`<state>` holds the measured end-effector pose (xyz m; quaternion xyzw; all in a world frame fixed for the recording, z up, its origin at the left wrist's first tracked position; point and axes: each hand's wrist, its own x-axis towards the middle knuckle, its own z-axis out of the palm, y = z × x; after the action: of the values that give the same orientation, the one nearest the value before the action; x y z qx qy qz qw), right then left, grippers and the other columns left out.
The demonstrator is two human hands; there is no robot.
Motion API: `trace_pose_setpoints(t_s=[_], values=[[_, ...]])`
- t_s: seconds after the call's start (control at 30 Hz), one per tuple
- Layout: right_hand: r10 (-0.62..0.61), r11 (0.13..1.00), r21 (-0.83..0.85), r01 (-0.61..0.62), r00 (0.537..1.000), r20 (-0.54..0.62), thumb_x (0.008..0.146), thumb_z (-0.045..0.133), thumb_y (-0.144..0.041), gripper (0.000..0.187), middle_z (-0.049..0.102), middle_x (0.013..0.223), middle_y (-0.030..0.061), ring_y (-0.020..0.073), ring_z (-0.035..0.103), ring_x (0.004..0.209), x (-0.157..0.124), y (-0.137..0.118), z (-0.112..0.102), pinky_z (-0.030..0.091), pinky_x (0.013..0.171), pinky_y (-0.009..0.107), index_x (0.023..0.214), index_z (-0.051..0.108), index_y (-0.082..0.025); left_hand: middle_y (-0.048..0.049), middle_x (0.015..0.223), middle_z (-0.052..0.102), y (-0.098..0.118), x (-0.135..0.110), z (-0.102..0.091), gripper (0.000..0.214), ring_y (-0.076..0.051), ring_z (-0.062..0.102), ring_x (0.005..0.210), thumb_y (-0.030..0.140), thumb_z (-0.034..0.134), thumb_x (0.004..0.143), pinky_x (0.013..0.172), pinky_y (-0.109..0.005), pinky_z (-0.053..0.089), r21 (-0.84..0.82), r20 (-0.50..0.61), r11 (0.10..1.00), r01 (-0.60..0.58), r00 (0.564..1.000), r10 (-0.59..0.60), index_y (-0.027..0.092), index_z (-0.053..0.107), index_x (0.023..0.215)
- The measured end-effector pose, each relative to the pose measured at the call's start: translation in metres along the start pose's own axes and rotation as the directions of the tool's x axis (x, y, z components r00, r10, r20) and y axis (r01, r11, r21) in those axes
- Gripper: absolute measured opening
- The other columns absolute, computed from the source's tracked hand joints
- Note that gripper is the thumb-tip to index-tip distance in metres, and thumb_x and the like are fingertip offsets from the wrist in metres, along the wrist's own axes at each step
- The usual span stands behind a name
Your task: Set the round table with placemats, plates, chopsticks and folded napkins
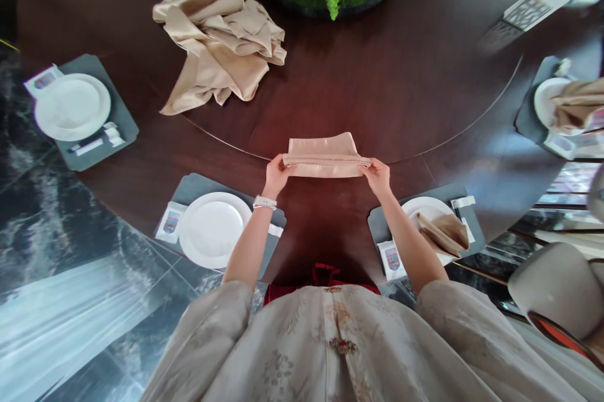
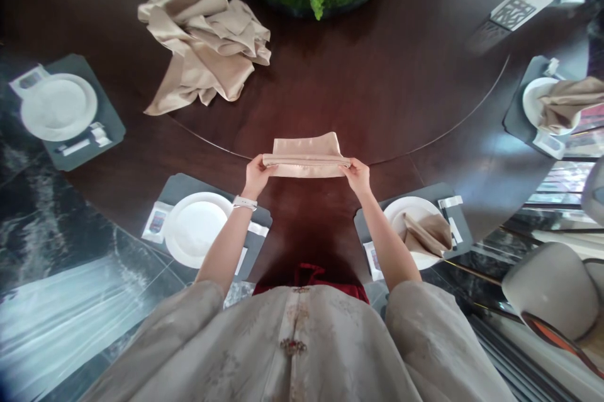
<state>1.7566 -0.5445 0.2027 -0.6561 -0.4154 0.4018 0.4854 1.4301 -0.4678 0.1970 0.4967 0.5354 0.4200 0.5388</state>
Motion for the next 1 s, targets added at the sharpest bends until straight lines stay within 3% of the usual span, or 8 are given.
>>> trace_pose_setpoints(t_s=[0.13,0.27,0.4,0.47,0.63,0.8,0.9,1.0], values=[[0.152,0.986,0.099,-0.136,0.972,-0.181,0.059,0.083,-0.053,0.045,0.061,0.067,-0.0039,0.0133,0.056,0.061,-0.007,0.026,0.01,0.048,0.06,0.027,0.077,0.056,-0.022,-0.0036,0.091,0.073,-0.02,-0.01,0.009,0.056,-0.018,0.069,0.083,0.025,0.086,0.058,0.077,-0.03,0.055,-0.07,-0.036,0.987,0.143,0.989,-0.146,0.017,0.065,0.11],[0.241,0.971,0.016,-0.24,0.968,-0.07,0.058,0.083,-0.054,0.043,0.068,0.075,0.0014,0.0198,0.062,0.074,-0.013,0.031,0.005,0.052,0.072,0.034,0.078,0.063,-0.022,-0.0053,0.088,0.073,-0.035,-0.018,0.005,0.035,-0.02,0.067,0.083,0.028,0.082,0.061,0.081,-0.031,0.053,-0.021,0.052,0.96,0.278,0.959,-0.277,0.013,0.073,0.092],[-0.019,0.951,-0.308,0.031,0.999,0.043,0.075,0.073,-0.049,0.026,0.072,0.101,0.0074,0.0281,0.06,0.107,-0.004,0.015,0.001,0.047,0.096,0.043,0.074,0.065,-0.024,-0.0024,0.073,0.066,-0.029,-0.013,-0.001,0.016,-0.021,0.063,0.079,0.029,0.076,0.069,0.077,-0.029,0.048,0.227,-0.096,0.945,0.237,0.971,-0.22,0.016,0.071,0.076],[-0.099,0.914,-0.389,0.119,0.993,0.07,0.082,0.066,-0.045,0.022,0.07,0.102,0.0091,0.0283,0.059,0.108,0.009,0.006,0.004,0.044,0.099,0.043,0.077,0.063,-0.024,-0.0032,0.072,0.062,-0.022,-0.003,0.001,0.015,-0.022,0.062,0.083,0.03,0.075,0.072,0.079,-0.029,0.046,0.337,-0.175,0.92,0.199,0.974,-0.147,0.018,0.066,0.069],[-0.032,0.849,-0.525,0.053,0.998,0.049,0.092,0.054,-0.039,0.021,0.059,0.073,0.0037,0.0232,0.057,0.08,0.055,0.006,0.024,0.042,0.09,0.037,0.078,0.054,-0.023,-0.007,0.086,0.066,-0.012,0.031,0.014,0.012,-0.026,0.064,0.095,0.032,0.066,0.084,0.09,-0.03,0.043,0.434,-0.167,0.89,0.137,0.983,-0.07,0.02,0.062,0.084],[0.014,0.744,-0.667,0.031,0.998,0.062,0.094,0.053,-0.036,0.016,0.061,0.077,0.0045,0.022,0.058,0.081,0.088,0.026,0.042,0.039,0.087,0.036,0.088,0.057,-0.022,-0.0128,0.092,0.068,-0.016,0.053,0.027,0.016,-0.034,0.062,0.109,0.032,0.067,0.085,0.098,-0.037,0.039,0.497,-0.186,0.847,0.191,0.976,-0.111,0.021,0.056,0.087],[-0.064,0.662,-0.743,0.1,0.995,0.076,0.097,0.049,-0.034,0.018,0.065,0.095,0.0117,0.0265,0.058,0.095,0.094,0.032,0.045,0.038,0.094,0.042,0.097,0.059,-0.019,-0.0182,0.104,0.066,-0.017,0.056,0.033,0.02,-0.038,0.057,0.119,0.036,0.065,0.087,0.101,-0.042,0.039,0.547,-0.191,0.819,0.173,0.978,-0.079,0.02,0.055,0.09],[-0.137,0.607,-0.739,0.291,0.955,0.264,0.099,0.041,-0.028,0.024,0.065,0.106,0.0149,0.0298,0.054,0.104,0.097,0.03,0.037,0.036,0.099,0.048,0.098,0.063,-0.019,-0.023,0.127,0.057,-0.017,0.058,0.034,0.026,-0.041,0.046,0.131,0.041,0.061,0.09,0.107,-0.048,0.036,0.586,-0.151,0.81,0.029,0.986,0.074,0.018,0.058,0.101]])
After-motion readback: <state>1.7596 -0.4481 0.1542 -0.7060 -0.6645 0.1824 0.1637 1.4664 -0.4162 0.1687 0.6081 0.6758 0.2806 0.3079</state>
